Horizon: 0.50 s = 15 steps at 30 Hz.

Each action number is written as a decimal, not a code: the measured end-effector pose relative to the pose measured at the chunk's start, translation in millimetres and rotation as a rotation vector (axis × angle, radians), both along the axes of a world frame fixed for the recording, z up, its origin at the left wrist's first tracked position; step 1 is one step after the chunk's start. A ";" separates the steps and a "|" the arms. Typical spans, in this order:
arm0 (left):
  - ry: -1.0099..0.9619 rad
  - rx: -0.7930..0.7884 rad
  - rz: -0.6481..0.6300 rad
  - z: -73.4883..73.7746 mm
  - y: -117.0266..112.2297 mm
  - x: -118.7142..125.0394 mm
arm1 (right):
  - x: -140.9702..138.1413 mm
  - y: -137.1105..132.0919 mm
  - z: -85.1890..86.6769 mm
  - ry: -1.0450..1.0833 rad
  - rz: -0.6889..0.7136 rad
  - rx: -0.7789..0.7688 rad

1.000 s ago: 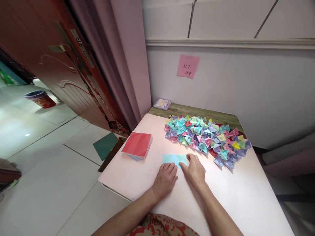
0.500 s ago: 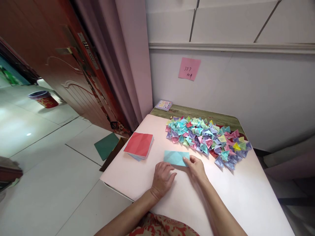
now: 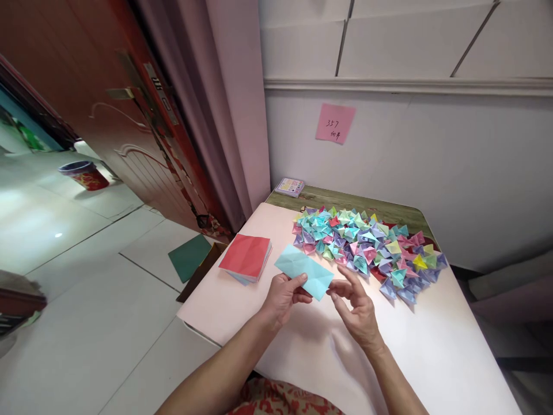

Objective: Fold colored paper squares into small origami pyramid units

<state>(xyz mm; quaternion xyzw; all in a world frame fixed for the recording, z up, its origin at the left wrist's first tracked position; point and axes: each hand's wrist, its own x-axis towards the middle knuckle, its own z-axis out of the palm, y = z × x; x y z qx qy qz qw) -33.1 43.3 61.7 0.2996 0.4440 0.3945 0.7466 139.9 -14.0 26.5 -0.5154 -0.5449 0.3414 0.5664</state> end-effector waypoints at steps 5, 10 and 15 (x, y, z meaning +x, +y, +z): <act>0.007 0.026 -0.136 7.7 -4.7 1.1 | 10.9 7.8 10.0 -0.203 0.034 0.133; 0.030 0.089 -0.155 9.4 -11.8 4.4 | 2.4 13.3 13.0 -0.001 -0.067 0.014; 0.066 0.197 -0.131 16.1 -16.6 7.7 | -12.0 8.7 23.8 0.029 -0.224 -0.143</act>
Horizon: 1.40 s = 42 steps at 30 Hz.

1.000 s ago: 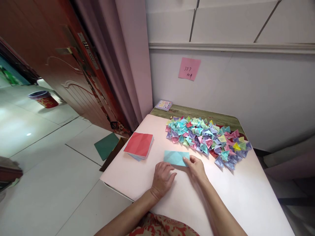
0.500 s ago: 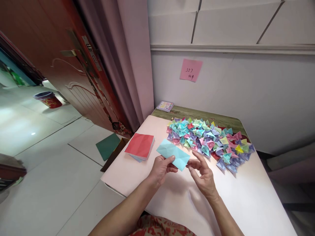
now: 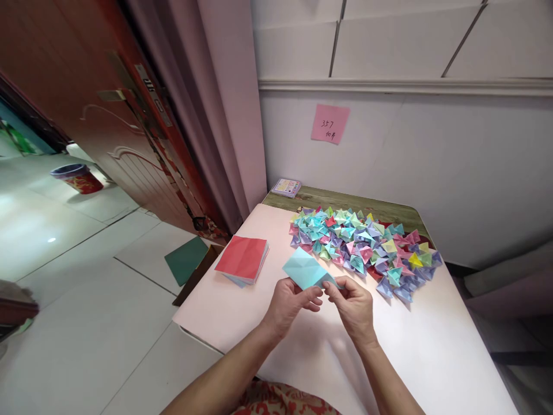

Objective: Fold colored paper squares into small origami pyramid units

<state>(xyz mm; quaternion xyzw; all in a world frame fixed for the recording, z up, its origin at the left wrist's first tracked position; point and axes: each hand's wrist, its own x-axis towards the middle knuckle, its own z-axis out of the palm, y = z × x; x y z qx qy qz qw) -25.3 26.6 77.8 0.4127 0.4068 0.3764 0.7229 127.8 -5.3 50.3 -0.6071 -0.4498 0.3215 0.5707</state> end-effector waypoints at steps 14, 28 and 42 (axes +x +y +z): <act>0.029 -0.074 0.011 1.4 5.6 -5.6 | -8.7 -2.6 9.3 0.398 0.011 -0.158; 0.063 0.073 -0.027 11.4 0.8 -7.2 | -17.3 -5.2 13.2 0.437 0.104 -0.198; 0.113 0.051 -0.113 21.6 0.4 -10.4 | 14.2 -1.4 22.1 0.341 0.247 -0.225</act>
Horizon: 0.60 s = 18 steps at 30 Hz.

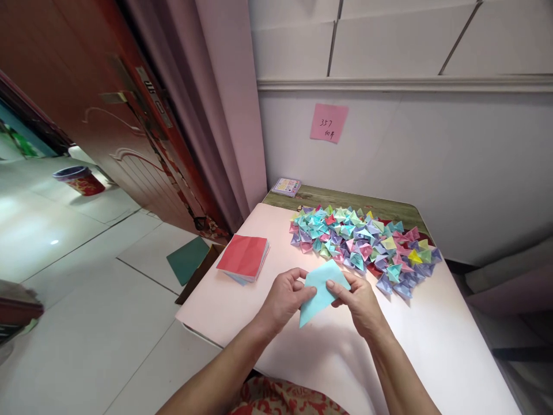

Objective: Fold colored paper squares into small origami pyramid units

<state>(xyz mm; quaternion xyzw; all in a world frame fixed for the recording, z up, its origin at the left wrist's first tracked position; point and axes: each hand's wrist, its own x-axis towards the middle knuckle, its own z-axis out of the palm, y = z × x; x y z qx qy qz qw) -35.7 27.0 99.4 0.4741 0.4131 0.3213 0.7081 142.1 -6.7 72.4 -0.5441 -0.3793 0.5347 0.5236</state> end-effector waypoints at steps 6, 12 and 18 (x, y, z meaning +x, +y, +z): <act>0.021 0.018 -0.010 2.1 1.7 1.6 | -0.8 -1.1 0.7 -0.020 0.015 0.023; -0.010 0.011 0.016 5.4 4.2 -0.1 | -5.5 -5.1 8.8 -0.138 -0.111 0.173; -0.091 0.115 0.026 13.0 1.1 0.5 | -5.4 -8.7 6.9 -0.361 -0.137 0.292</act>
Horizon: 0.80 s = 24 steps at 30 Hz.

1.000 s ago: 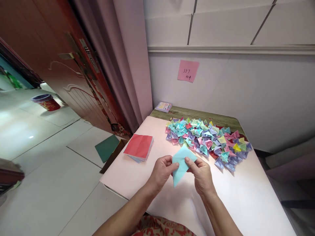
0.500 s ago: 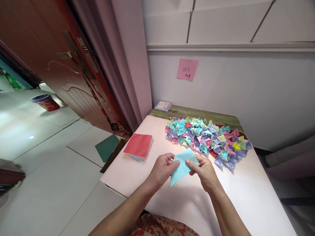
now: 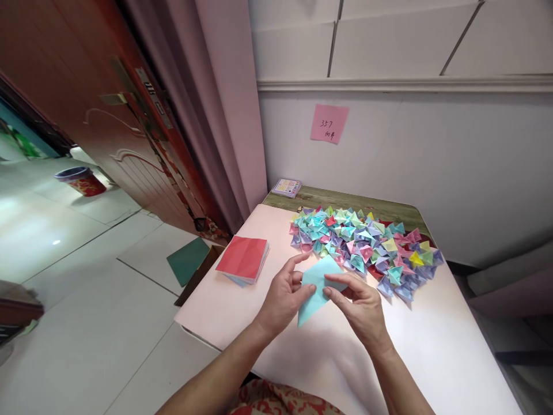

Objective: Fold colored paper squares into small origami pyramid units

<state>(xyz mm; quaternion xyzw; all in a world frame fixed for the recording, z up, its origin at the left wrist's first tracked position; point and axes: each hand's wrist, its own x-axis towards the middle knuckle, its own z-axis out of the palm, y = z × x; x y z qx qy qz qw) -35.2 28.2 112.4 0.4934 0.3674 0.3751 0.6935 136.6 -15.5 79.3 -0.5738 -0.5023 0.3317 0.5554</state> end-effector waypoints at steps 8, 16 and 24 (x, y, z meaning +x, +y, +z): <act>0.096 0.231 -0.025 1.9 -3.7 -1.4 | 5.1 -3.1 11.6 0.064 0.057 -0.028; 0.328 0.455 0.038 7.3 -7.1 -3.5 | 0.2 -12.0 25.0 -0.327 -0.054 0.132; 0.477 0.704 0.131 9.4 -12.0 -4.2 | 7.2 -13.5 27.8 -0.476 0.008 0.220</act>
